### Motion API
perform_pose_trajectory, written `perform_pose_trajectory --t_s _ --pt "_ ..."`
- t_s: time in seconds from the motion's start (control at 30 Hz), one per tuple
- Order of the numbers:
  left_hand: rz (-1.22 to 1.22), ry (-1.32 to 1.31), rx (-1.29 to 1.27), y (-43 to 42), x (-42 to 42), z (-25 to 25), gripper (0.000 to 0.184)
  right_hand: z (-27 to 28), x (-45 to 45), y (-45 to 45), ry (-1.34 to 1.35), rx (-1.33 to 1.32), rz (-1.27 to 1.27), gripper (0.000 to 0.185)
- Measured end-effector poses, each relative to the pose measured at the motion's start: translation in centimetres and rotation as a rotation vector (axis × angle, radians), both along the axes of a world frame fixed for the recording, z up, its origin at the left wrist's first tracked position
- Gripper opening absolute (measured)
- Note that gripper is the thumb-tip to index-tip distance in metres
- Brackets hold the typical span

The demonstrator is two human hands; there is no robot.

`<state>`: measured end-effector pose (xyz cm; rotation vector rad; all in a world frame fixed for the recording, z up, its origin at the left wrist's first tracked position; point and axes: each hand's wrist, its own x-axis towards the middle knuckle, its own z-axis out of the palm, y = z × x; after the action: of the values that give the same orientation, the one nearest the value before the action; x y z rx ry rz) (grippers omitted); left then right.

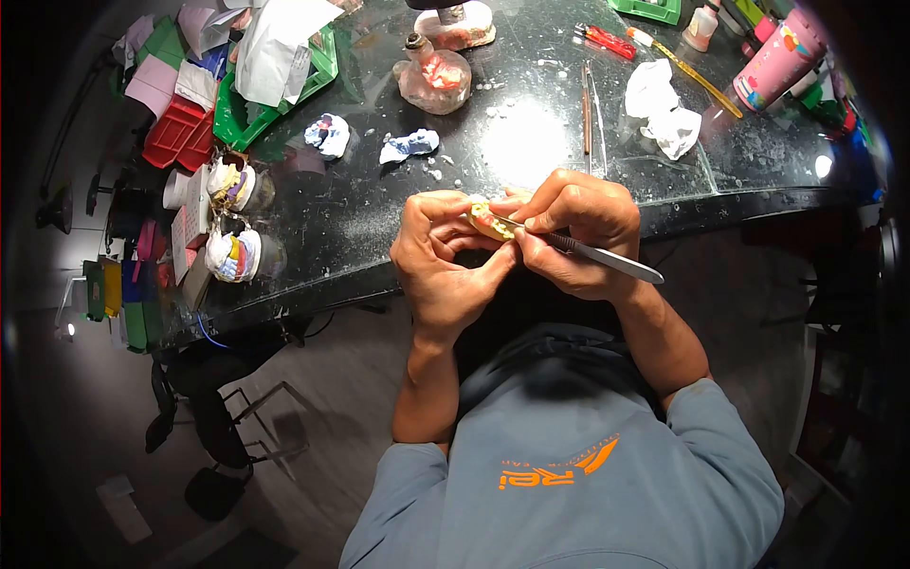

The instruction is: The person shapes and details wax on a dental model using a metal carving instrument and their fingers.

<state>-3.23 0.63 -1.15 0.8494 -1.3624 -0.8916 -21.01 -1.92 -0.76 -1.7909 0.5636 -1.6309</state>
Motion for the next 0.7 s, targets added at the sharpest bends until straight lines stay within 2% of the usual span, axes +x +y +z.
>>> perform_pose_trajectory --t_s 0.7 --pt "0.017 -0.063 -0.066 -0.1 0.05 -0.46 0.054 0.31 -0.37 0.28 0.016 0.072 0.031 0.014"
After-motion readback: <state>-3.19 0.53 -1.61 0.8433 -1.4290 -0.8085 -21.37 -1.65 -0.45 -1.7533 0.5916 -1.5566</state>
